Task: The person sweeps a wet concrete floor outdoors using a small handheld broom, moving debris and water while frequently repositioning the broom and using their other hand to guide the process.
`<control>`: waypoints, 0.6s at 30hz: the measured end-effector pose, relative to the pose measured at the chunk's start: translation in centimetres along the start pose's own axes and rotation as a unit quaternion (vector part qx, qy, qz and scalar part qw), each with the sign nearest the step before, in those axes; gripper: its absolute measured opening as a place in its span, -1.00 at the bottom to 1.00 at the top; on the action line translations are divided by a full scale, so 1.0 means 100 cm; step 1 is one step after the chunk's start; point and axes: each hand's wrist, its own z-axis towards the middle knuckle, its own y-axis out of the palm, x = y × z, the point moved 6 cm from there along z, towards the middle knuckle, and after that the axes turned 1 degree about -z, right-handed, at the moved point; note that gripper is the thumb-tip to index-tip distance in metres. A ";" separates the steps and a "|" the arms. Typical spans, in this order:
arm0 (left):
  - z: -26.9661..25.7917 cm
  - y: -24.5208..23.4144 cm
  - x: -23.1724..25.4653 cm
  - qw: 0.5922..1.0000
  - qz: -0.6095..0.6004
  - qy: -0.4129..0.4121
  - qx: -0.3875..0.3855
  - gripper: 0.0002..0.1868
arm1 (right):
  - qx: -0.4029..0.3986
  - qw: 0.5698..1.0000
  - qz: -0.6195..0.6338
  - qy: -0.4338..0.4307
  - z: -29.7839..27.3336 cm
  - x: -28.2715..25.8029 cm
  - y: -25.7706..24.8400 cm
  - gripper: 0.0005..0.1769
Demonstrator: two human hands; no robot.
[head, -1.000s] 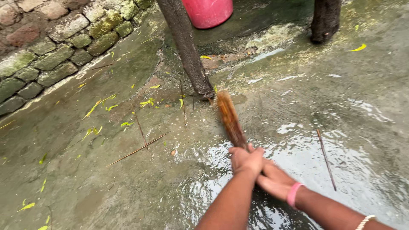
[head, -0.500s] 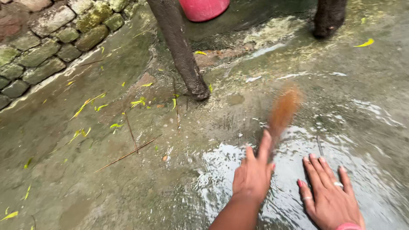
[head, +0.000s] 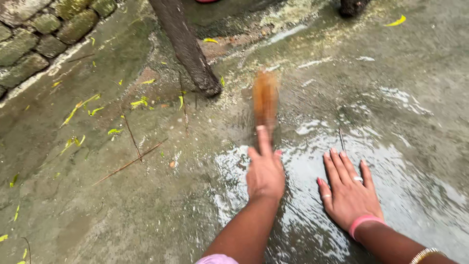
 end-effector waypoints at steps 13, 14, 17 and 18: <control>0.018 -0.012 -0.014 0.995 0.091 -0.036 0.028 -0.26 | 0.004 1.000 -0.009 -0.017 0.000 -0.002 -0.002 -0.24; 0.014 -0.019 -0.019 0.991 0.062 -0.114 0.038 -0.25 | 0.008 1.000 -0.013 -0.019 0.001 0.000 -0.002 -0.24; 0.001 -0.006 -0.002 0.992 0.016 -0.120 -0.019 -0.26 | 0.034 0.999 -0.001 -0.022 0.000 -0.002 -0.004 -0.24; -0.004 0.002 0.001 0.993 0.016 -0.120 -0.019 -0.26 | 0.033 0.999 -0.003 -0.017 0.000 -0.002 -0.004 -0.24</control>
